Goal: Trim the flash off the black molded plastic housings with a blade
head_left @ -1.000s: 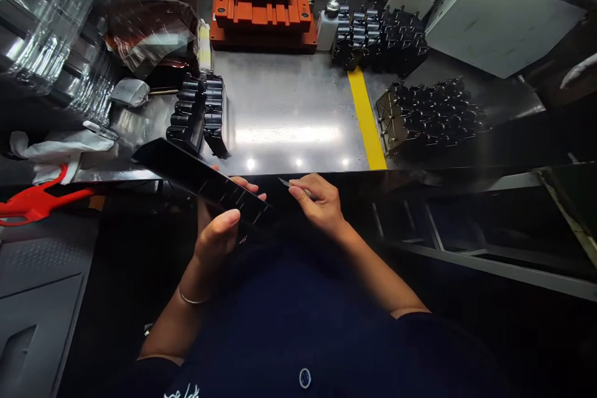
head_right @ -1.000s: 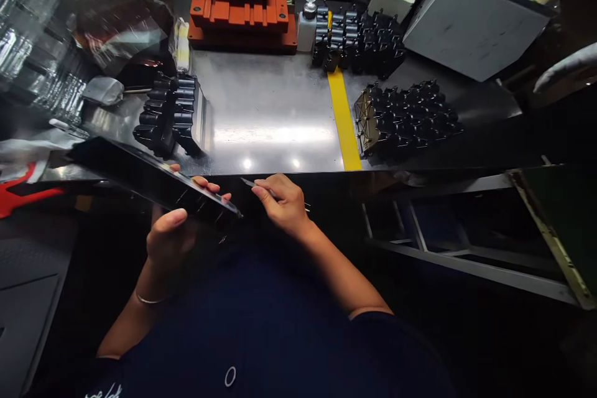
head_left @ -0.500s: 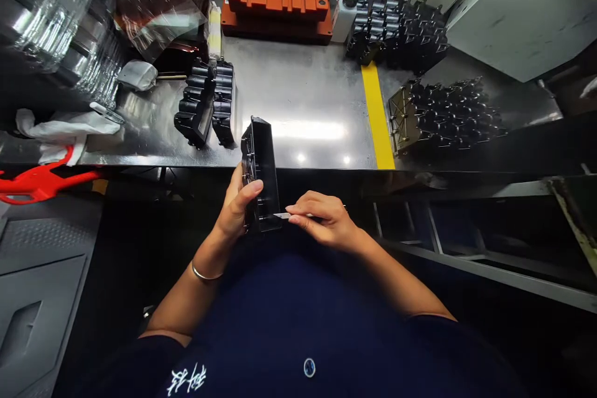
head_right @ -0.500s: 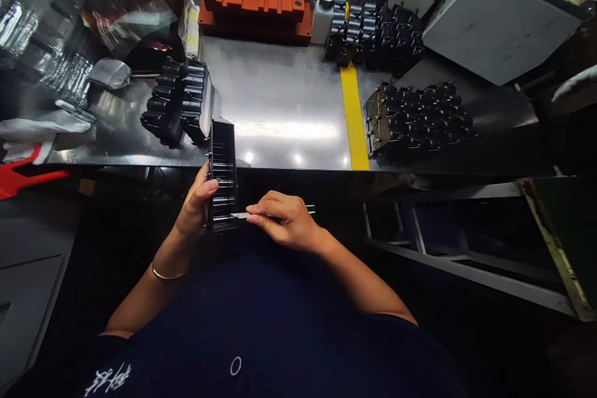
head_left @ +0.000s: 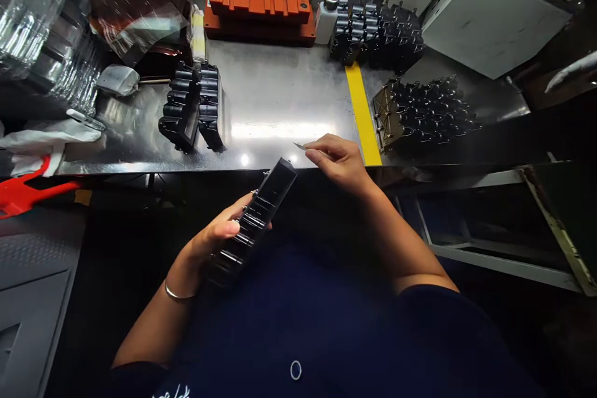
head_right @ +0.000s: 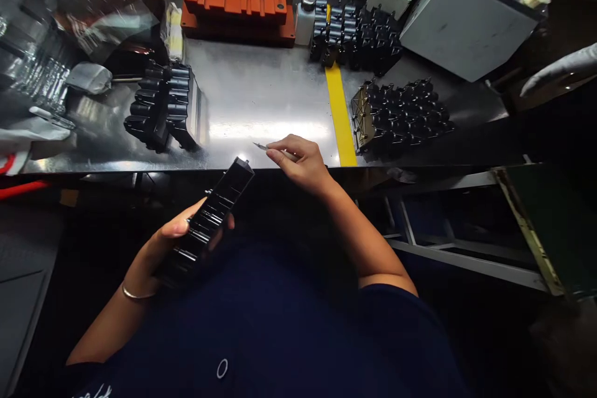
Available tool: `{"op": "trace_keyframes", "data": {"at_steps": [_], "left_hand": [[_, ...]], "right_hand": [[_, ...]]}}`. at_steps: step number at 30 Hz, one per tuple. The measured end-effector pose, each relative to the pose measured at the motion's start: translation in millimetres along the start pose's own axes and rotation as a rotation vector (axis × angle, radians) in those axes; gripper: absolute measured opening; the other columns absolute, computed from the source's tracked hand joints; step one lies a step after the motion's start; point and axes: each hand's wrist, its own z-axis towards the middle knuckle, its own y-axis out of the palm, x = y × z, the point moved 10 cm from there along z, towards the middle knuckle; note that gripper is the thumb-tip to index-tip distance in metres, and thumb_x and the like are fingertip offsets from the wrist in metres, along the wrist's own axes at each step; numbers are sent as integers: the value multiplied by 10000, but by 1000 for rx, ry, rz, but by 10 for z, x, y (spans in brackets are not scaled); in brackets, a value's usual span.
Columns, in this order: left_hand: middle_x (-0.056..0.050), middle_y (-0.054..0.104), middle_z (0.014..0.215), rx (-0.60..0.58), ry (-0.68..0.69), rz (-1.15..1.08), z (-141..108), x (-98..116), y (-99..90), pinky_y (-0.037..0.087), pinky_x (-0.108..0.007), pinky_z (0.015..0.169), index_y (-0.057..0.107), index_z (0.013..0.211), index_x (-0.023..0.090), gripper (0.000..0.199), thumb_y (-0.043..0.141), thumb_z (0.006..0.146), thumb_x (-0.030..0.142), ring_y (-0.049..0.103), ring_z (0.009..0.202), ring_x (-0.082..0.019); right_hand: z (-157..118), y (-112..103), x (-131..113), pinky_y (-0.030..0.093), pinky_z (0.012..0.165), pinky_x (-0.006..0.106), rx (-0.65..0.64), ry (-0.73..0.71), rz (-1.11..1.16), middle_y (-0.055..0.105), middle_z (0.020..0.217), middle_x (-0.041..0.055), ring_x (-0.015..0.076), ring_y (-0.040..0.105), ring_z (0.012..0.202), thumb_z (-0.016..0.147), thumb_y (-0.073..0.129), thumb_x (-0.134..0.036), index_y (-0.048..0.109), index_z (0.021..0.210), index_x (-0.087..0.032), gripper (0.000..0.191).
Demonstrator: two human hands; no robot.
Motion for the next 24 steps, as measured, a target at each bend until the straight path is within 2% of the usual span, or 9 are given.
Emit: {"op": "trace_keyframes", "data": {"at_steps": [2, 6, 8, 12, 16, 18, 21, 23, 24], "left_hand": [[-137, 687, 927, -75, -93, -105, -44, -110, -1, 399, -244, 362, 654, 1101, 155, 590, 637, 695, 582, 542, 520, -147], [-142, 690, 942, -164, -160, -184, -88, -203, -5, 357, -223, 320, 607, 1158, 153, 641, 622, 697, 598, 521, 474, -129], [-135, 691, 909, -191, -188, -164, -96, -227, 17, 337, -222, 327, 619, 1132, 150, 632, 614, 698, 610, 506, 461, -123], [-127, 694, 870, -226, -217, -18, -117, -247, 79, 436, -263, 472, 652, 1124, 151, 619, 638, 681, 584, 584, 625, -191], [-112, 677, 824, -214, -268, -112, -173, -335, 119, 315, -242, 364, 673, 1035, 153, 573, 584, 690, 602, 484, 474, -131], [-119, 665, 821, -193, -263, -195, -181, -362, 124, 256, -238, 322, 680, 960, 139, 584, 540, 699, 642, 426, 414, -103], [-127, 654, 825, -181, -205, -235, -145, -330, 139, 274, -237, 308, 681, 900, 124, 617, 535, 686, 684, 421, 414, -97], [-116, 660, 864, -158, -165, -199, -110, -278, 136, 320, -232, 324, 670, 976, 146, 581, 591, 683, 641, 467, 445, -109], [-110, 664, 891, -119, -144, -167, -94, -243, 107, 341, -229, 341, 657, 1033, 162, 564, 612, 691, 607, 491, 468, -115]], "right_hand": [[-38, 64, -178, 489, 628, 287, -185, -65, 8, 724, 788, 41, 153, 642, 691, 845, 670, -396, 767, 865, -232, 191], [-122, 191, -395, 457, 573, 253, -517, -125, -62, 712, 783, 27, 129, 622, 650, 854, 664, -375, 774, 903, -242, 179], [-121, 226, -421, 447, 570, 244, -618, -125, -80, 706, 779, 22, 119, 614, 643, 854, 665, -367, 777, 917, -238, 182], [-84, 284, -405, 444, 579, 241, -724, -90, -56, 713, 778, 13, 113, 617, 636, 817, 708, -342, 789, 893, -240, 151], [-48, 319, -333, 446, 567, 248, -629, -61, -8, 718, 778, 7, 113, 613, 621, 787, 730, -382, 790, 863, -257, 157], [-42, 329, -273, 468, 583, 263, -498, -43, 55, 718, 786, 14, 127, 625, 645, 781, 729, -425, 786, 851, -263, 186], [-62, 283, -174, 504, 643, 296, -209, -12, 116, 719, 789, 32, 152, 643, 701, 817, 678, -490, 774, 847, -251, 258], [-116, 242, -126, 508, 667, 302, -52, 22, 106, 714, 783, 36, 155, 642, 719, 865, 613, -509, 759, 854, -235, 311], [-146, 246, -121, 503, 663, 295, -27, 37, 90, 707, 767, 33, 150, 635, 705, 893, 574, -506, 750, 853, -226, 333]]}}
